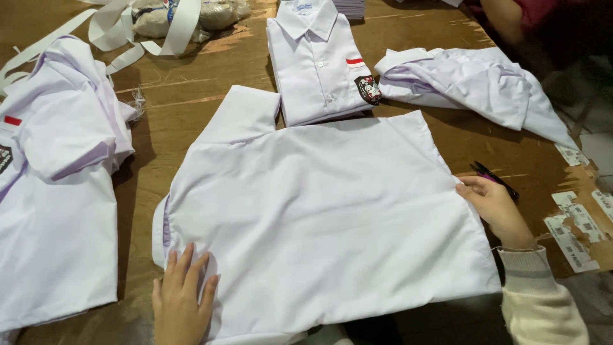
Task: Folding a white collared shirt on a wooden work surface in a factory setting.
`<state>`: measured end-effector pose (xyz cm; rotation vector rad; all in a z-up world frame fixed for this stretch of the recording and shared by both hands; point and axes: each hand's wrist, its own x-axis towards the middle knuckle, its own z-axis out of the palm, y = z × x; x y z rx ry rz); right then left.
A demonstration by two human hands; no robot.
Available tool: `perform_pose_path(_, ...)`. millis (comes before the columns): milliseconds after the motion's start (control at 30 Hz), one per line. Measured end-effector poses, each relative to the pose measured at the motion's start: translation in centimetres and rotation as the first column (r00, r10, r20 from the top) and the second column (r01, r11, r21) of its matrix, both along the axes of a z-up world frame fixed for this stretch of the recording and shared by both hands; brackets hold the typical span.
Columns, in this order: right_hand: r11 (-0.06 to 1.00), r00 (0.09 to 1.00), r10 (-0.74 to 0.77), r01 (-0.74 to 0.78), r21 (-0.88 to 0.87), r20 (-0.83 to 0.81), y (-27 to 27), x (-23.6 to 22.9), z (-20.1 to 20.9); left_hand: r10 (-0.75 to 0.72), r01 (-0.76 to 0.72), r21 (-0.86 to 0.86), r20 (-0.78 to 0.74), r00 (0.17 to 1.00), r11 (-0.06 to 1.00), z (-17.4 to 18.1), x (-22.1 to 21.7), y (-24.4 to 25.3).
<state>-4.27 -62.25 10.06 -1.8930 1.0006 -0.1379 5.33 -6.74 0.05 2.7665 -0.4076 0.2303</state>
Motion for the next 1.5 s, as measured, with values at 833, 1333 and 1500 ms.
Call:
perform_pose_path(833,0.865,0.972,0.137,-0.211,-0.456,-0.191,-5.3,6.8,-3.8,-0.125,0.136,0.016,-0.292,0.948,0.991,6.9,11.1,1.3)
perform_pose_path(1333,0.89,0.984,0.112,-0.162,-0.427,-0.14,-10.9,21.7,-10.1,0.138,-0.246,-0.193,-0.445,0.885,0.95,-1.8,30.0,-4.9)
perform_pose_path(1500,0.819,0.999,0.042,-0.044,-0.572,-0.016,-10.1,21.4,-12.0,0.176,-0.298,-0.376,-0.325,0.929,0.877,-0.1,26.9,-6.2)
